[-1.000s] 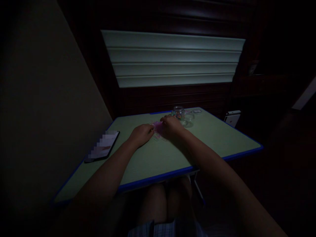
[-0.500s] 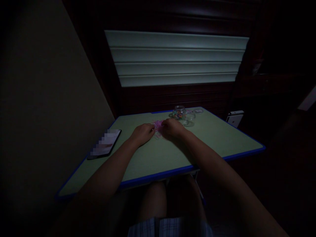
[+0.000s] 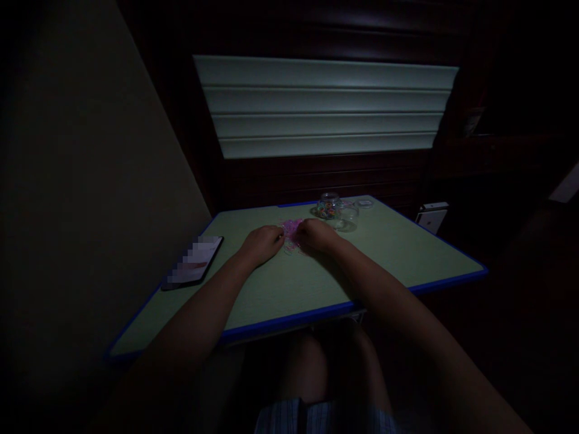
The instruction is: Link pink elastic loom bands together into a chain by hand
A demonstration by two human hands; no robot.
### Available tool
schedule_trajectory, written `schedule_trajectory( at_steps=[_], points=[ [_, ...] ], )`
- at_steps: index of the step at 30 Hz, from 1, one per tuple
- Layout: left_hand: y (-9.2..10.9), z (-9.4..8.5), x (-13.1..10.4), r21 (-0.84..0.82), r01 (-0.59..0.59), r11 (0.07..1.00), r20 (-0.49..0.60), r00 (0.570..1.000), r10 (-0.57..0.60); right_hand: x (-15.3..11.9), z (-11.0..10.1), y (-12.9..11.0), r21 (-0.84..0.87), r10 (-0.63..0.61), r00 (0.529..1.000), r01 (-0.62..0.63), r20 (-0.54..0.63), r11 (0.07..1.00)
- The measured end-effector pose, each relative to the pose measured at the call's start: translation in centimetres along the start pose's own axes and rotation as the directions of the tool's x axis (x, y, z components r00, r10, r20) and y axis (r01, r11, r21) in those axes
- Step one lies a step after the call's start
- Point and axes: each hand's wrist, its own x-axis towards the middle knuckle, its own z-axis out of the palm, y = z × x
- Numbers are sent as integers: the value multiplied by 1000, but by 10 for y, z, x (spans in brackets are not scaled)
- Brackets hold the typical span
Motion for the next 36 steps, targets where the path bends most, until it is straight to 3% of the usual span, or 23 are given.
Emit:
schedule_trajectory(
  at_steps=[22, 36],
  points=[
    [1, -1, 1, -17, 15, 1000, 16, 1000, -15, 1, 4, 4, 28, 12, 999, -11, -30, 1000],
    [2, -2, 2, -46, 12, 999, -4, 1000, -12, -3, -4, -1, 55, 66, 989, -59, -133, 997]
  ],
)
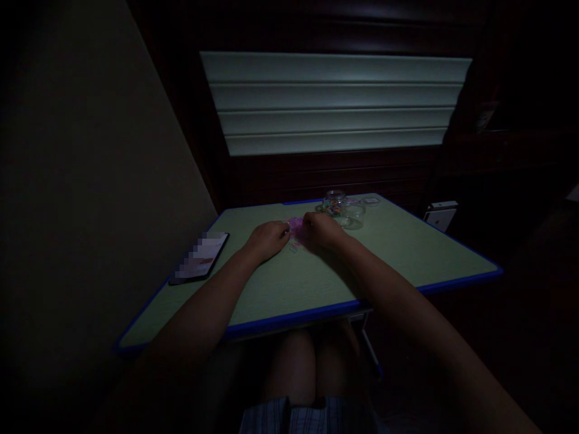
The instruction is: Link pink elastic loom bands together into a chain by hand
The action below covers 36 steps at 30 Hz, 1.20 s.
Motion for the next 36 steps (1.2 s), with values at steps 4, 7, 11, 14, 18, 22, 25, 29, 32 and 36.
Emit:
schedule_trajectory(
  at_steps=[4, 7, 11, 14, 18, 22, 25, 29, 32, 36],
  points=[
    [-2, 4, 1, -58, -43, 997, -96, 995, 37, 0, -4, -3, 11, 19, 998, -19, -56, 1000],
    [-2, 6, 3, -182, -58, 982, -172, 985, 26, -1, -7, -6, 31, 18, 995, -15, -100, 999],
    [0, 9, 9, -451, -49, 891, -218, 974, -57, -1, -12, -10, 26, 11, 987, -7, -162, 1000],
    [0, 13, 16, -658, 28, 752, -194, 959, -206, -2, -16, -14, -25, -39, 976, 35, -215, 999],
    [-1, 17, 21, -816, 90, 571, -123, 938, -323, -5, -21, -19, -164, -103, 976, 72, -189, 984],
    [0, 17, 21, -864, 86, 496, -97, 939, -331, -7, -25, -26, -336, -187, 975, 138, -118, 932],
    [1, 16, 21, -863, 83, 499, -99, 940, -328, -7, -25, -28, -377, -212, 972, 159, -104, 912],
    [1, 16, 21, -871, 65, 486, -101, 946, -307, -7, -24, -27, -362, -219, 968, 163, -120, 918],
    [1, 17, 22, -877, 58, 476, -101, 948, -302, -7, -23, -25, -291, -215, 967, 168, -139, 942],
    [0, 19, 23, -884, 81, 460, -85, 940, -329, -6, -18, -21, -61, -149, 967, 139, -204, 988]
  ],
)
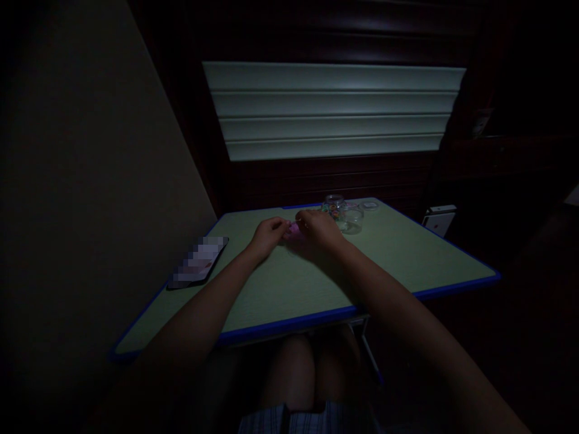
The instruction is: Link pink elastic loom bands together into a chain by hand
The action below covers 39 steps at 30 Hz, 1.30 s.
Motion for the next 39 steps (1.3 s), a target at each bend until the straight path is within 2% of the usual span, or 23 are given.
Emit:
schedule_trajectory(
  at_steps=[4, 7, 10, 13, 16, 19, 27, 39],
  points=[
    [-2, 1, 0, -5, 25, 1000, -3, 1000, -25, 1, 7, 7, 215, 115, 992, -102, -49, 971],
    [0, 1, -1, -21, 24, 1000, 15, 1000, -23, 4, 12, 11, 395, 240, 968, -193, -73, 898],
    [2, 1, -3, -25, 13, 1000, 25, 1000, -12, 6, 13, 13, 631, 396, 915, -351, 75, 692],
    [3, 1, -4, -11, -1, 1000, 11, 1000, 1, 5, 11, 13, 734, 441, 854, -483, 276, 477],
    [3, 2, -4, 1, -9, 1000, 21, 1000, 9, 3, 10, 12, 747, 414, 828, -537, 378, 392],
    [0, 2, -3, 18, -14, 1000, 36, 999, 14, 2, 12, 12, 744, 377, 831, -543, 409, 390],
    [-9, 1, 1, 46, -29, 999, 35, 999, 28, 2, 15, 14, 753, 336, 852, -515, 401, 409],
    [-2, 0, -1, 31, -23, 999, 25, 999, 22, 2, 17, 17, 751, 350, 843, -528, 408, 396]
  ],
)
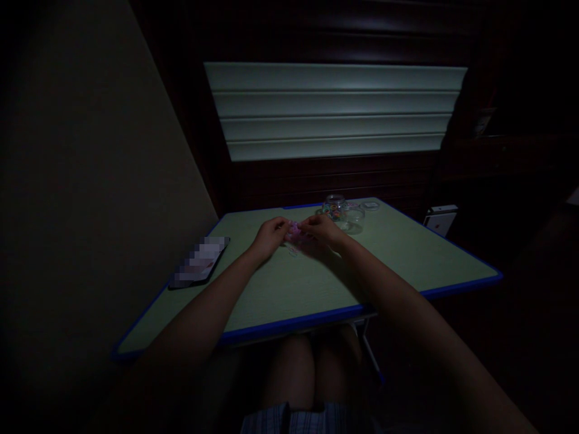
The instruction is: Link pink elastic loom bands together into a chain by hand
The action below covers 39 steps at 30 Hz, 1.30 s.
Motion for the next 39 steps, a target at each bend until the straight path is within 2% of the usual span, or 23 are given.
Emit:
schedule_trajectory(
  at_steps=[10, 27, 39],
  points=[
    [0, 0, 2, -40, 5, 999, -62, 998, -7, 0, -1, -2, 58, 20, 998, -17, -52, 998],
    [5, 1, -2, -26, 53, 998, 14, 999, -53, 1, -1, -2, 41, -55, 998, 56, -38, 998],
    [9, 1, -3, -65, 77, 995, 4, 997, -77, 0, -1, -4, 66, -58, 997, 61, -59, 996]
  ],
)
